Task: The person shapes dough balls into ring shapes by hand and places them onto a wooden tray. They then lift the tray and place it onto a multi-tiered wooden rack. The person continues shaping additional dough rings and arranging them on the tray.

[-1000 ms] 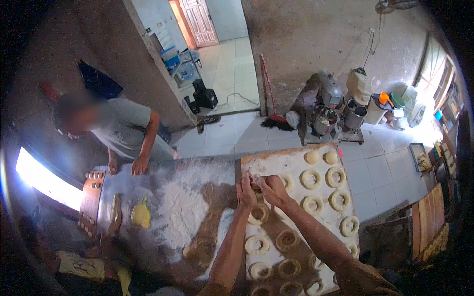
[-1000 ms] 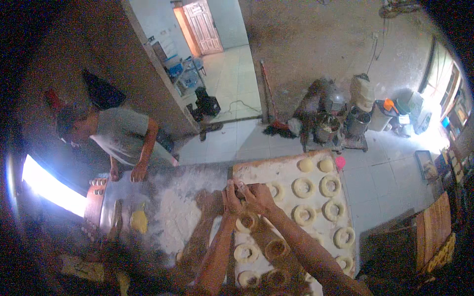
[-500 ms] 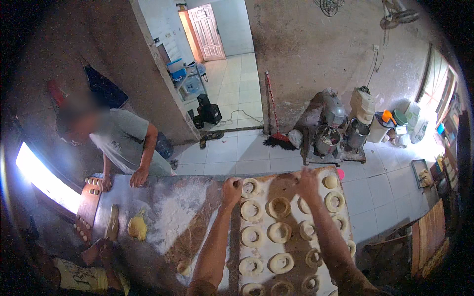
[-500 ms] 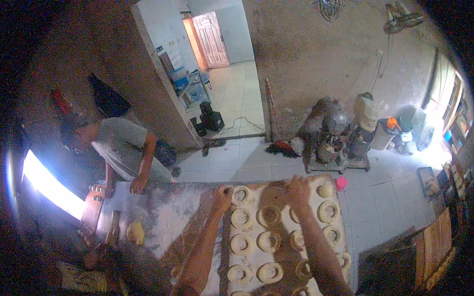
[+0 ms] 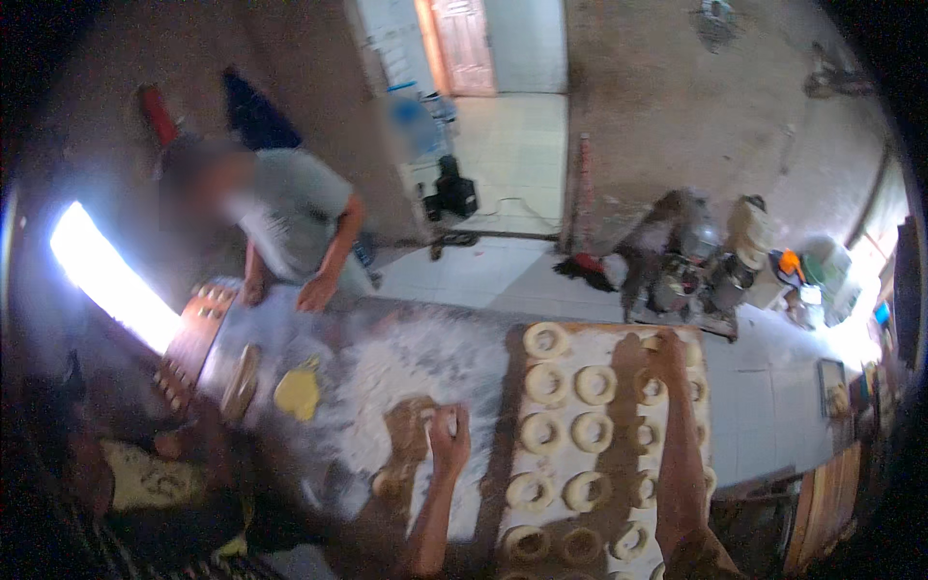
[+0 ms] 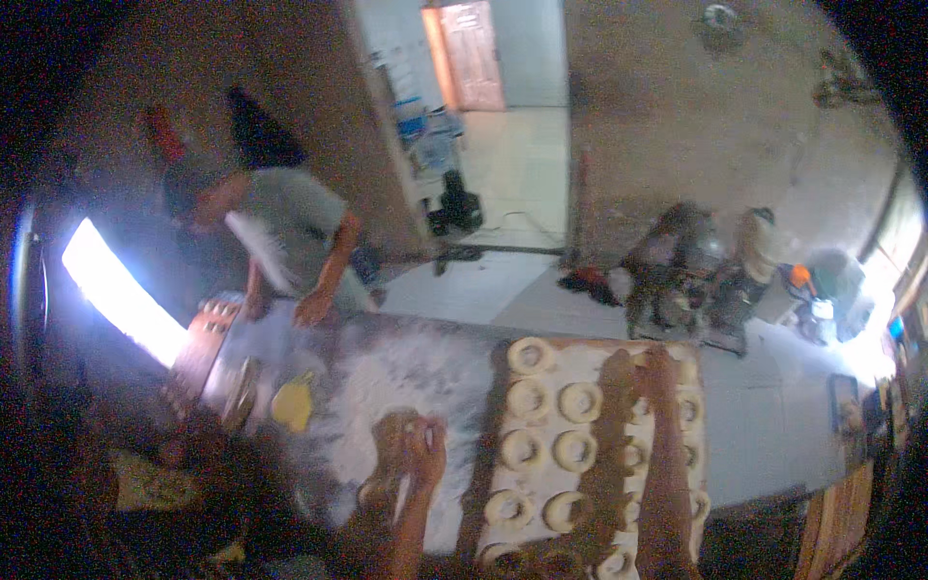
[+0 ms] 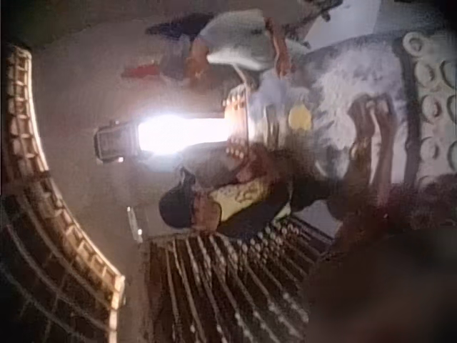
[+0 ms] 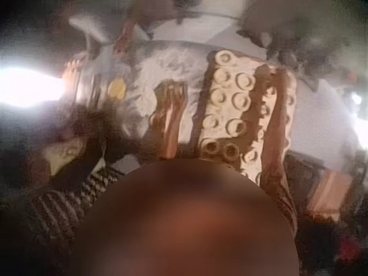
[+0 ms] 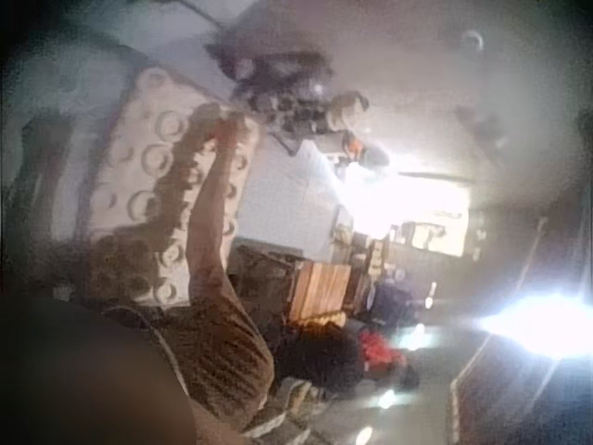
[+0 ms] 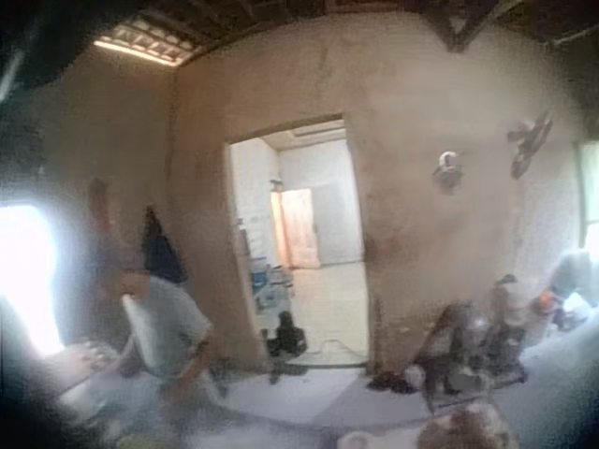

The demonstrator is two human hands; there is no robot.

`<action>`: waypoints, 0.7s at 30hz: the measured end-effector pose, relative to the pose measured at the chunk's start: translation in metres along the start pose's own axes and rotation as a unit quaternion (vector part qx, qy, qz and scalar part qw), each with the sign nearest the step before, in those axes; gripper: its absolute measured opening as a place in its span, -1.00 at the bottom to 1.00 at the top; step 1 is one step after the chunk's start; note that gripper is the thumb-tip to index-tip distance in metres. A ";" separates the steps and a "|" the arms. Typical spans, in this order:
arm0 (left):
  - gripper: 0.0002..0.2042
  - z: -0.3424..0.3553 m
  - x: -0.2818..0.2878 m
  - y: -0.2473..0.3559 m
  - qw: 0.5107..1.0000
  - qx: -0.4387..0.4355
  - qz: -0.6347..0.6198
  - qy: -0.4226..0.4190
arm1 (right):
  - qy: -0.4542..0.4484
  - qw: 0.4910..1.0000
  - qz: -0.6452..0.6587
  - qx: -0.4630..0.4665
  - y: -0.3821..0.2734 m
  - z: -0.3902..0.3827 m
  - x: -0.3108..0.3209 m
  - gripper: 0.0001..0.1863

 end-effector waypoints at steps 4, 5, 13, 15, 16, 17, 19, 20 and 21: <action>-0.68 -0.120 0.092 -0.002 0.988 0.144 -0.060 -0.009 | -0.100 0.946 0.301 0.072 -0.095 -0.055 -0.023 -0.62; -0.68 -0.146 0.108 -0.021 0.973 0.203 -0.097 -0.056 | -0.153 0.912 0.360 0.126 -0.126 -0.074 -0.053 -0.61; -0.66 -0.172 0.181 -0.025 0.960 0.190 -0.195 -0.066 | -0.232 0.896 0.008 0.379 -0.311 -0.203 -0.232 -0.40; -0.66 -0.169 0.185 -0.035 0.946 0.190 -0.258 -0.049 | -0.119 0.891 -0.156 0.409 -0.339 -0.212 -0.217 -0.35; -0.66 -0.174 0.170 -0.064 0.933 0.179 -0.308 -0.048 | -0.164 0.901 -0.165 0.366 -0.349 -0.208 -0.211 -0.37; -0.65 -0.169 0.162 -0.080 0.918 0.167 -0.357 -0.053 | -0.209 0.909 -0.175 0.316 -0.354 -0.206 -0.206 -0.38; -0.64 -0.141 0.172 -0.068 0.961 0.132 -0.235 -0.065 | -0.268 0.912 -0.064 0.303 -0.341 -0.209 -0.200 -0.50; -0.63 -0.131 0.178 -0.061 0.976 0.120 -0.168 -0.066 | -0.230 0.923 0.011 0.308 -0.330 -0.221 -0.199 -0.51; -0.63 -0.125 0.160 -0.073 0.966 0.122 -0.224 -0.036 | -0.191 0.927 0.088 0.310 -0.320 -0.224 -0.198 -0.51</action>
Point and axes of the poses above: each hand's wrist, its own z-axis towards the middle knuckle, its own x-axis out of the back of the hand, y = z × x, the point moved 3 cm from there along z, towards the middle knuckle, and after that the axes turned 7 degrees about -y, right-handed, at the moved point
